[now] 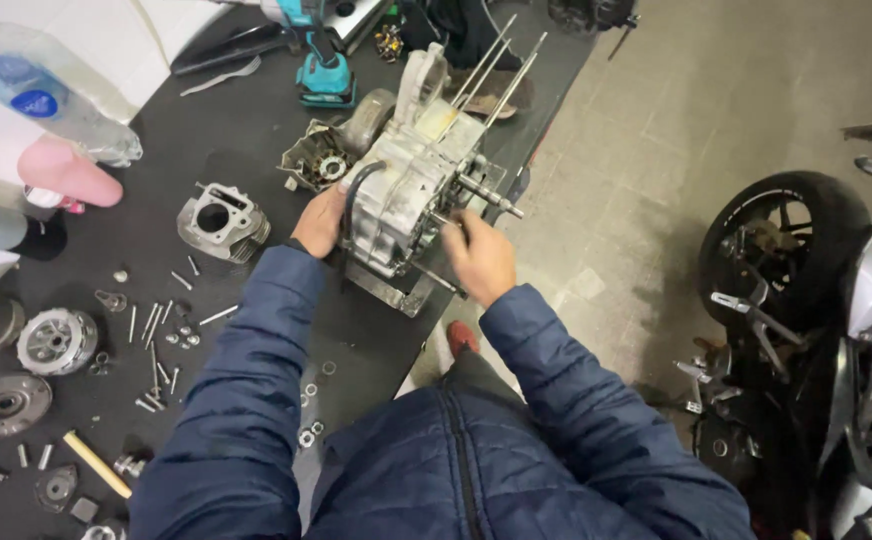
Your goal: The person assembles a motorcycle engine casing on a workbench. They use a red-handled screwdriver to tighten bolts on the casing and later use a hammer to tap a component into place. The person also moves around the workshop to retrieve tools.
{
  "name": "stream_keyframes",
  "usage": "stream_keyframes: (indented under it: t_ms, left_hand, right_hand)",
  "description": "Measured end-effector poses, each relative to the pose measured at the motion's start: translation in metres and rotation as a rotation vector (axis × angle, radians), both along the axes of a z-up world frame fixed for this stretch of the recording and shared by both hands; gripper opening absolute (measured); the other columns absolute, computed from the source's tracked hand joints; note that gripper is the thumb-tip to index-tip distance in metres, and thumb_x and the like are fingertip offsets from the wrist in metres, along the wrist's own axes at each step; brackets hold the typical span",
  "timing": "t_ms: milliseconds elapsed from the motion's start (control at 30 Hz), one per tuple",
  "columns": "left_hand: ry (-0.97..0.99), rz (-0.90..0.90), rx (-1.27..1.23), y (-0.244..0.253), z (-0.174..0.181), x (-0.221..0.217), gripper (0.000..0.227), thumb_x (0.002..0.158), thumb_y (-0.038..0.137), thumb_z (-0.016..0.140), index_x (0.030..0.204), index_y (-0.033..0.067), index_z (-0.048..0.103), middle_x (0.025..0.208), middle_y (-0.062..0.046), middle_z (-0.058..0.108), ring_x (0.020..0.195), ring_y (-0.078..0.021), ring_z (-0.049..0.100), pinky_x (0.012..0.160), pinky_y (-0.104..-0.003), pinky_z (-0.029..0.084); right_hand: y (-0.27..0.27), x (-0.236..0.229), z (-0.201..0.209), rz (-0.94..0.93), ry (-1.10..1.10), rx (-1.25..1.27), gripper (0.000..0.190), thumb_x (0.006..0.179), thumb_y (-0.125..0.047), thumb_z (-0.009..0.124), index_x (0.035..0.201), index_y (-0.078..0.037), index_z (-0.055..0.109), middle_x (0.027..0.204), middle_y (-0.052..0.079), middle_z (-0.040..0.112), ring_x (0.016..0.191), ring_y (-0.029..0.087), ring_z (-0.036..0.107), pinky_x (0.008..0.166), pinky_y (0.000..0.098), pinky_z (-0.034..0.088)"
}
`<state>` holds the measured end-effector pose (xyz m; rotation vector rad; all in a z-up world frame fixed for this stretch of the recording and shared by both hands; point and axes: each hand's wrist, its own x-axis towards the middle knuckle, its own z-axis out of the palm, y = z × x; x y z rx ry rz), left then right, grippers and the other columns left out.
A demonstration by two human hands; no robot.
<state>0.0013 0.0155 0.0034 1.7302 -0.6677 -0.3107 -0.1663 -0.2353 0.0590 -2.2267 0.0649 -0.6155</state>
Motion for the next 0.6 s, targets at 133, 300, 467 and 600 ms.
stream_keyframes:
  t_ms: [133, 300, 467, 600]
  left_hand:
    - [-0.007, 0.032, -0.006, 0.002, -0.003, -0.001, 0.062, 0.113, 0.05, 0.033, 0.14, -0.0005, 0.056, 0.129, -0.009, 0.067, 0.116, -0.0181, 0.06, 0.102, -0.032, 0.045]
    - [0.186, 0.13, 0.178, 0.024, 0.02, -0.007, 0.041, 0.108, 0.045, 0.046, 0.122, 0.0081, 0.058, 0.084, -0.002, 0.056, 0.067, -0.0125, 0.051, 0.06, -0.03, 0.044]
    - [-0.128, 0.351, 0.176, 0.15, 0.088, -0.063, 0.032, 0.108, 0.033, 0.058, 0.125, 0.0062, 0.059, 0.097, -0.001, 0.063, 0.085, -0.0104, 0.058, 0.075, -0.029, 0.05]
    - [-0.13, 0.582, 0.295, 0.242, 0.169, -0.158, 0.025, 0.107, 0.029, 0.061, 0.116, 0.0052, 0.063, 0.093, -0.002, 0.066, 0.084, -0.0107, 0.062, 0.077, -0.03, 0.051]
  right_hand:
    - [-0.001, 0.008, -0.025, -0.061, -0.048, -0.252, 0.044, 0.106, -0.043, 0.056, 0.103, 0.0, 0.068, 0.082, 0.016, 0.07, 0.073, 0.035, 0.065, 0.061, 0.0453, 0.048]
    - [-0.033, 0.029, -0.097, 0.059, 0.509, 0.504, 0.068, 0.117, -0.047, 0.047, 0.08, 0.005, 0.068, 0.078, 0.027, 0.069, 0.073, 0.046, 0.062, 0.066, 0.0525, 0.049]
    - [-0.016, 0.001, -0.016, 0.071, 0.128, -0.3, 0.032, 0.101, -0.037, 0.064, 0.11, -0.006, 0.068, 0.086, 0.021, 0.069, 0.076, 0.043, 0.066, 0.066, 0.0517, 0.049]
    - [-0.055, 0.021, -0.074, 0.257, 0.276, 0.602, 0.035, 0.119, -0.034, 0.056, 0.1, -0.005, 0.064, 0.083, 0.008, 0.063, 0.066, 0.019, 0.054, 0.061, 0.0354, 0.043]
